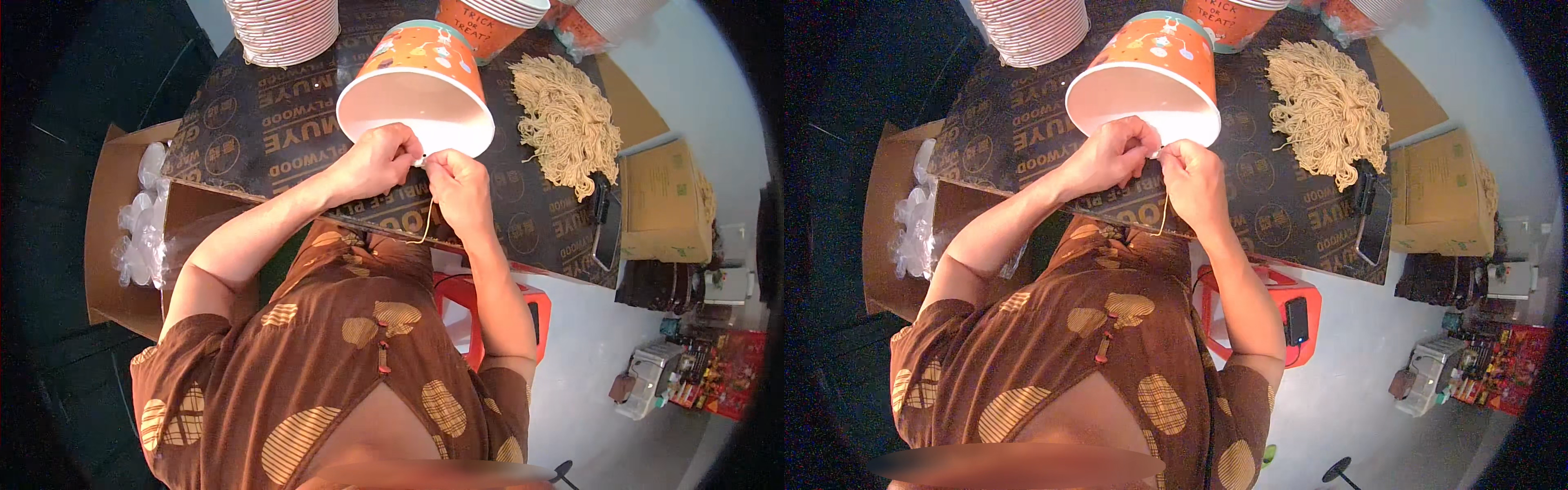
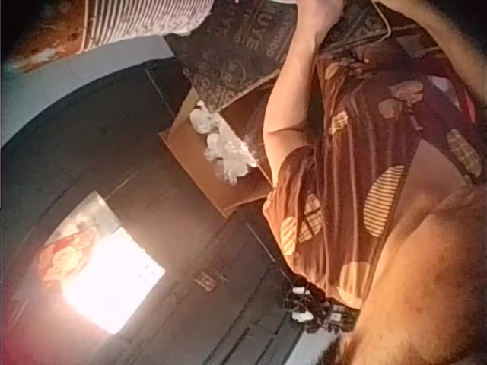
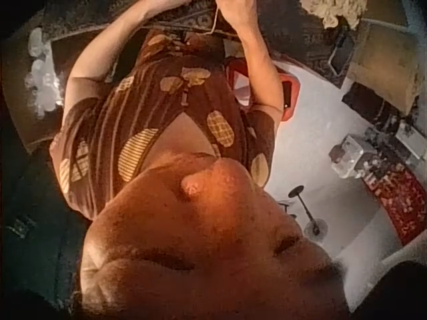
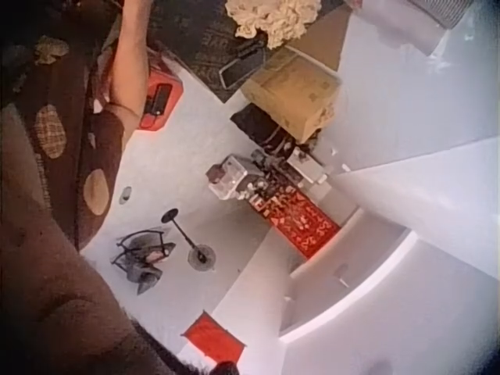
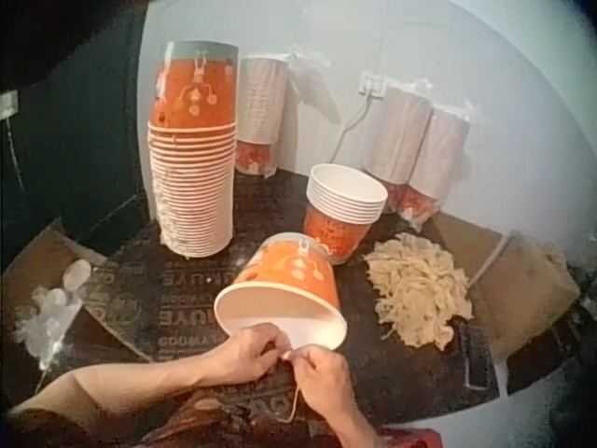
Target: The person is threading string handles through pre-drilled holes in decorative paper buckets.
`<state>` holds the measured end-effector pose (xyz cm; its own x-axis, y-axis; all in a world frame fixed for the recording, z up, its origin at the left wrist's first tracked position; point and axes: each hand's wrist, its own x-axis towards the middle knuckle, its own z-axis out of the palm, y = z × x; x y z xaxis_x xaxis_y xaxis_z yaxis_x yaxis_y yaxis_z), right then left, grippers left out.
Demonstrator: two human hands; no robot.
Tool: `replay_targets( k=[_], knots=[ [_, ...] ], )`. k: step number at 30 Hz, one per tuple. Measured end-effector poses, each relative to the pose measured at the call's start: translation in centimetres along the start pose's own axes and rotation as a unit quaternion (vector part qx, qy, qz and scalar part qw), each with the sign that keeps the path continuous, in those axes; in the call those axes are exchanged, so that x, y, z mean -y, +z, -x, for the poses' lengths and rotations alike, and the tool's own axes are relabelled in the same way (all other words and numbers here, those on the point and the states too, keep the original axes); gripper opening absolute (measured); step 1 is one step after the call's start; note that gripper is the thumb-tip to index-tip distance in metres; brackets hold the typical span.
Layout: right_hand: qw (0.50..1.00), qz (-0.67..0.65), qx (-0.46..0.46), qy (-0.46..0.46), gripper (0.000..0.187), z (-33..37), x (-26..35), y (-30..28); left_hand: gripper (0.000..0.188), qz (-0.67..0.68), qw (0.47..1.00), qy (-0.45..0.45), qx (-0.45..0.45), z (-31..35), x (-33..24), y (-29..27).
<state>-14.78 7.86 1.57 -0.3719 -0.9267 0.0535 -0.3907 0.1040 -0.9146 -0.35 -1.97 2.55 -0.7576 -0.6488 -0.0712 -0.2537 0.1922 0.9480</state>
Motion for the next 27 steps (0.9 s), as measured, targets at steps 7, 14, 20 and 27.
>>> replay_targets(
  k=[7, 14, 20, 27],
  knots=[
    [1.0, 0.002, -0.014, -0.02, 0.013, -0.1, -0.3, 0.6, 0.005, -0.08, 0.967, 0.231, -0.07, -0.4, 2.1, 0.8],
    [0.958, 0.232, -0.07, -0.153, 0.01, 2.3, 0.2, 0.4, 0.012, -0.127, 0.978, 0.113, -0.12, -1.4, 1.3, 1.0],
    [0.943, 0.274, -0.016, -0.188, 0.009, 3.3, -0.2, -0.3, 0.012, -0.259, 0.947, 0.132, -0.139, -1.5, -0.7, 1.8],
    [0.952, 0.224, -0.051, -0.201, 0.009, 3.4, -0.6, 0.0, 0.01, -0.487, 0.852, 0.148, -0.126, -0.3, -1.6, 1.7]
  ],
)
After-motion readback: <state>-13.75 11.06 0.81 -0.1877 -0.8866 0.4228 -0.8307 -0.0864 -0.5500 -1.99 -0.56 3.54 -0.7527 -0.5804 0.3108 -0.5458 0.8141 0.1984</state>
